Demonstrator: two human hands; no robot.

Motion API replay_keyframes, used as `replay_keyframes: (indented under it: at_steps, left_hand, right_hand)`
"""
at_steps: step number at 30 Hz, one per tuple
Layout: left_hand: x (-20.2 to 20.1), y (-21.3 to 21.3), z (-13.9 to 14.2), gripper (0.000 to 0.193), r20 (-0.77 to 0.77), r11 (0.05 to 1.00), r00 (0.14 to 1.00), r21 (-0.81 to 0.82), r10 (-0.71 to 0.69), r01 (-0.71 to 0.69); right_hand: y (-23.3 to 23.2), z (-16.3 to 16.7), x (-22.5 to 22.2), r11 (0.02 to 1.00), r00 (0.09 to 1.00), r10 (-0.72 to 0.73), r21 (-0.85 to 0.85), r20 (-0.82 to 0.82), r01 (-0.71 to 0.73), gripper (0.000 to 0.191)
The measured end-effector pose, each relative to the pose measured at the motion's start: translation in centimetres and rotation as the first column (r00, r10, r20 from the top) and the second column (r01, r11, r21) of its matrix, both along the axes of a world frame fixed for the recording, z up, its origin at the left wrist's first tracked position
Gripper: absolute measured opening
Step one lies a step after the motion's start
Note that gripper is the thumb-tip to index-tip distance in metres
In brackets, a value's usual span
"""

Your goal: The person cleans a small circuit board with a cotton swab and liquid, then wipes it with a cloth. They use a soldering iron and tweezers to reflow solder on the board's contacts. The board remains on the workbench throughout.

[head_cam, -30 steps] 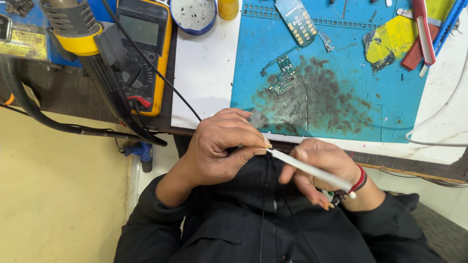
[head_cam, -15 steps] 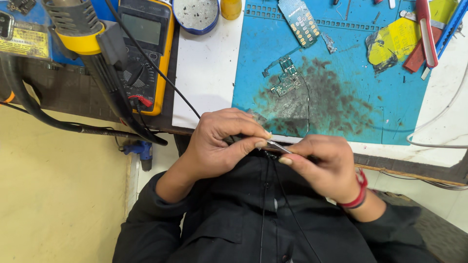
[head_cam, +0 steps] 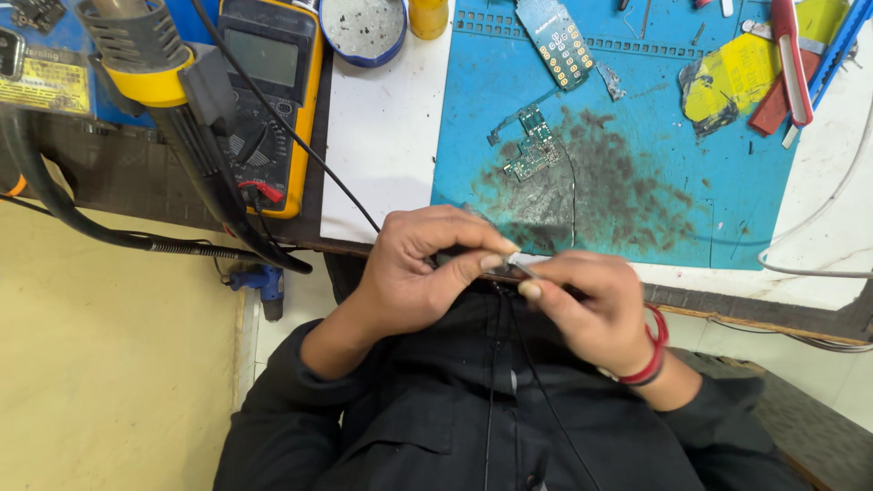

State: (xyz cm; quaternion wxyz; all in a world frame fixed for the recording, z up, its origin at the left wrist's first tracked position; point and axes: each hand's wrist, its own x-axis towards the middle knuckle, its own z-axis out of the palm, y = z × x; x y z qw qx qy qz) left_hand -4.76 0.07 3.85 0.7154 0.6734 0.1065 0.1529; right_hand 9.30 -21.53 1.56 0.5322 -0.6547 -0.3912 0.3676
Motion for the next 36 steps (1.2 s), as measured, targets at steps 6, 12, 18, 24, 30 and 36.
replay_keyframes:
  at_steps: [6,12,18,24,30,36]
  left_hand:
    - [-0.1,-0.6,-1.1,0.012,0.104,0.996,0.995,-0.083,-0.01,0.018]
    - [0.3,-2.2,-2.2,0.015,0.101,0.839,0.995,-0.539,-0.021,0.072]
    - [0.4,-4.2,-4.4,0.015,0.171,0.736,0.985,-0.666,-0.004,0.118]
    - [0.7,-6.0,-4.4,0.019,0.049,0.677,0.998,-0.734,-0.026,0.054]
    - [-0.2,-6.2,-2.3,0.028,-0.091,0.994,0.994,0.091,0.065,-0.057]
    - [-1.0,-7.1,-1.7,0.026,-0.168,0.75,0.985,0.647,-0.036,0.138]
  right_hand:
    - [0.9,0.7,-0.7,0.979,0.935,-0.171,-0.156,-0.31,0.128,0.021]
    - [2.2,1.9,-1.8,0.979,0.863,-0.205,0.102,0.462,0.178,0.014]
    - [2.1,1.7,-1.8,0.975,0.871,-0.204,0.172,0.447,0.141,0.018]
    - [1.1,2.1,-0.5,0.959,0.718,-0.265,0.255,0.643,0.126,0.022]
    - [1.2,2.3,0.7,0.98,0.489,-0.033,0.125,0.872,-0.157,0.042]
    - [0.4,2.5,0.8,0.976,0.302,0.124,-0.061,0.945,-0.211,0.044]
